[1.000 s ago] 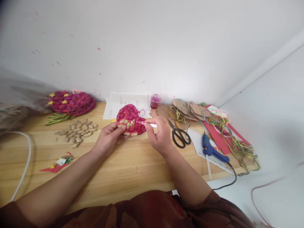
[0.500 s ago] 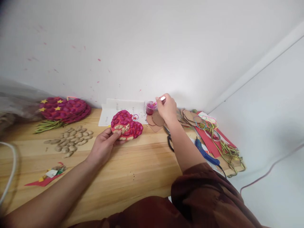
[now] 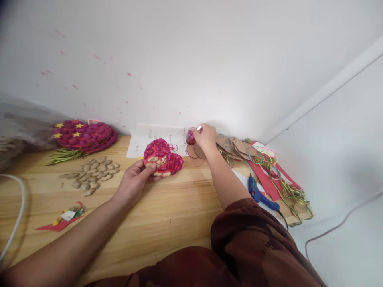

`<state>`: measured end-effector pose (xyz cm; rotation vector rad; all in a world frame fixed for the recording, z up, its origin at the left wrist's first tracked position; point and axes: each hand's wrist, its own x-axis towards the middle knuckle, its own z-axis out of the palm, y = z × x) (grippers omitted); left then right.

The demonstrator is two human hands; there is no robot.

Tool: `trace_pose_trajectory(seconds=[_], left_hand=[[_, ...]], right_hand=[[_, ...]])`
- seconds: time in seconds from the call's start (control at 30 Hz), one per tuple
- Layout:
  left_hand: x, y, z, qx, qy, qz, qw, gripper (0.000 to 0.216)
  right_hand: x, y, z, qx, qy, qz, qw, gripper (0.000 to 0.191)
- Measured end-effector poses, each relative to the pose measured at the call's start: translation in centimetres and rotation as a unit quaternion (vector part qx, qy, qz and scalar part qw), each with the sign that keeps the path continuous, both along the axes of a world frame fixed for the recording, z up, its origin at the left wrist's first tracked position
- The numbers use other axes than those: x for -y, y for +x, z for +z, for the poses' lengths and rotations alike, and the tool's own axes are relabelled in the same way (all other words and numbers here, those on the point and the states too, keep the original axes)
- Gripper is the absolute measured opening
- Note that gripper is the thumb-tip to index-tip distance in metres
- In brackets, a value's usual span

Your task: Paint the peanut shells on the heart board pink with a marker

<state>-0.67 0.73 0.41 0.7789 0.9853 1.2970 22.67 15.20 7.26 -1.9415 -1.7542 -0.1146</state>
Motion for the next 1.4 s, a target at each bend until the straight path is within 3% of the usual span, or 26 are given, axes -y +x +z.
trace_pose_trajectory(seconds=[0.23,0.4,0.53,0.7,0.8,0.97,1.4], left_hand=[[0.0,0.0,0.0,0.010,0.000,0.004,1.000,0.047],[0.0,0.0,0.2,0.030,0.009,0.004,1.000,0.045],[0.0,0.1,0.4,0.029,0.002,0.008,1.000,0.047],[0.1,0.0,0.4,0.024,0.007,0.004,1.000,0.042],[0.2,0.0,0.3,0.017,0.012,-0.002,1.000,0.040],[0.3,0.0,0.0,-0.029,0.040,-0.003,0.999,0.037],[0.6,0.1,-0.1,-0.083,0.055,0.000,0.995,0.037]], right_hand=[[0.7,0.2,0.3,-0.039,0.033,0.029,0.998,0.027],[1.7,1.1,0.3,-0.121,0.126,0.031,0.984,0.024],[5.7,0.3,1.1,-0.222,0.205,0.097,0.948,0.026],[12.7,-3.4,0.6,-0.260,0.131,0.239,0.926,0.021],[14.9,-4.9,-0.2,-0.224,0.132,0.245,0.934,0.017],[15.4,-5.3,-1.0,-0.183,0.168,0.269,0.930,0.009],[15.1,-4.9,-1.8,-0.151,0.197,0.249,0.936,0.007]])
